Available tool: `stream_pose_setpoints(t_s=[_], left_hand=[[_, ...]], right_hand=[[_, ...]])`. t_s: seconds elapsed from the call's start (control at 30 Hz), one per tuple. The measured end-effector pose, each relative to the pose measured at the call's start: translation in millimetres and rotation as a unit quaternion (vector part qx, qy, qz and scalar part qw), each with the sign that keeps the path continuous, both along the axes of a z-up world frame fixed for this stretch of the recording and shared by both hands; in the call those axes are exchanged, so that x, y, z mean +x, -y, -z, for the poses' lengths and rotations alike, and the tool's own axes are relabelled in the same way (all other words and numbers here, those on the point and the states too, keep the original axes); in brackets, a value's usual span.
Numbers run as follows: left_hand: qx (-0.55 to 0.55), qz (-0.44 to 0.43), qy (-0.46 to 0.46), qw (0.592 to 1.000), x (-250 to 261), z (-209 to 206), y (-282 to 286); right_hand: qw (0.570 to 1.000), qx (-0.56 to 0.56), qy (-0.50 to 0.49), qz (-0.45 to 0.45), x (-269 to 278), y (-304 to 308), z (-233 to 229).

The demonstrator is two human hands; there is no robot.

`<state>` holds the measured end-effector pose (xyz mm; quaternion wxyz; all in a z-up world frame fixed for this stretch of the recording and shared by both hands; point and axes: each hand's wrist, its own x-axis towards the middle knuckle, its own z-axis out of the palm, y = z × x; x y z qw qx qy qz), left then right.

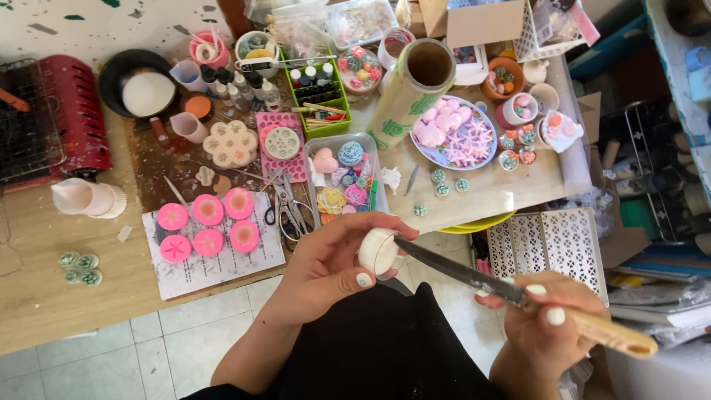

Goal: Decorating and assembling small decorative candles.

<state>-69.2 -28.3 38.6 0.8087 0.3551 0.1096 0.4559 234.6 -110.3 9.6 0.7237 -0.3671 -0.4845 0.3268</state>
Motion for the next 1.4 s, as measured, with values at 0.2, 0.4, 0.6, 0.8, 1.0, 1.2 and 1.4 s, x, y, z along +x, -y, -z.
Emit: stream_pose_setpoints(t_s=[0.2,0.4,0.6,0.8,1.0,1.2,1.4], left_hand=[[-0.011,0.028,0.003,1.0,6.9,-1.8,-5.0],[-0.012,0.035,0.001,0.999,14.6,-2.1,-7.2],[-0.007,0.035,0.003,0.999,20.9,0.5,-8.9],[-0.027,0.065,0.029,0.997,23.8,4.2,-9.7],[-0.022,0.084,0.031,0.996,20.8,4.8,-15.8],[-0.014,0.135,0.039,0.99,22.9,6.1,-20.6],[-0.031,0.208,0.043,0.977,34.0,4.5,-28.3]], right_hand=[[0.991,-0.075,-0.093,-0.063,7.4,2.0,-3.7],[0.983,-0.095,-0.133,-0.079,8.0,3.5,-2.6],[0.973,-0.113,-0.19,-0.073,16.6,9.0,13.1],[0.963,-0.126,-0.224,-0.081,12.9,10.6,15.2],[0.97,-0.115,-0.211,-0.049,22.9,31.5,8.1],[0.982,-0.116,-0.151,-0.006,3.9,54.6,-16.4],[0.983,-0.117,-0.129,0.051,-8.0,82.4,-32.2]])
